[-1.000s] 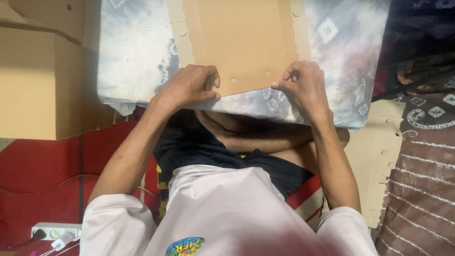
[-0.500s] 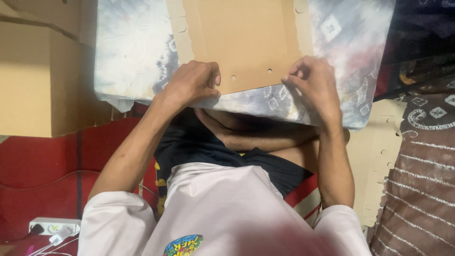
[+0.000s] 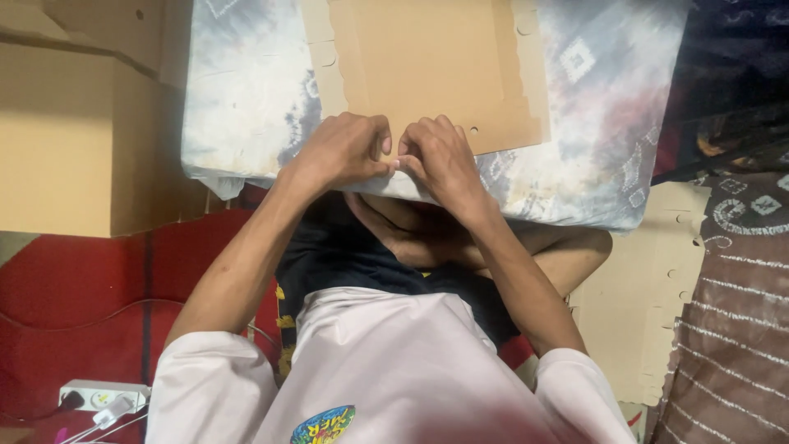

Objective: Folding a flat cardboard sheet into a box shape by creasing and tucking flaps.

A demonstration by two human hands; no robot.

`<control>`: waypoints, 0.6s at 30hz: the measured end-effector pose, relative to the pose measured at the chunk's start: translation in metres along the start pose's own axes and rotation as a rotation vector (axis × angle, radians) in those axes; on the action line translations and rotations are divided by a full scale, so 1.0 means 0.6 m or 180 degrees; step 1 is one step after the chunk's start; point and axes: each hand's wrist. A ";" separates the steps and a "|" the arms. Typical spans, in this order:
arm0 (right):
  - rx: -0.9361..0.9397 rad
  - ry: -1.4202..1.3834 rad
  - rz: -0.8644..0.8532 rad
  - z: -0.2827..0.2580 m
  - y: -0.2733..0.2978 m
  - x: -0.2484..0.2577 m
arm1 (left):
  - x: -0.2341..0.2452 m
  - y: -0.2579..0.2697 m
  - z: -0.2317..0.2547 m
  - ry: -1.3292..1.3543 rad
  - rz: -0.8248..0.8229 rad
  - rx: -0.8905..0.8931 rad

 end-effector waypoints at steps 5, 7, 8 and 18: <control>-0.0072 -0.0013 -0.0005 0.000 0.003 0.006 | -0.017 -0.012 -0.011 -0.0129 0.0065 -0.0017; -0.0005 -0.0028 -0.0012 0.005 0.002 0.013 | -0.018 -0.015 -0.011 -0.0183 0.0101 0.0040; -0.0047 0.0031 -0.0028 0.007 0.003 0.019 | -0.020 -0.015 -0.012 -0.0183 0.0133 0.0044; -0.0334 0.0069 -0.0033 0.035 0.024 0.054 | -0.034 -0.026 -0.022 -0.0387 0.0402 -0.0163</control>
Point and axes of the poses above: each hand's wrist, its own y-axis away from the middle knuckle, its own x-axis out of the back of the hand, z = x × y, and after that the axes turned 6 degrees about -z, right-handed
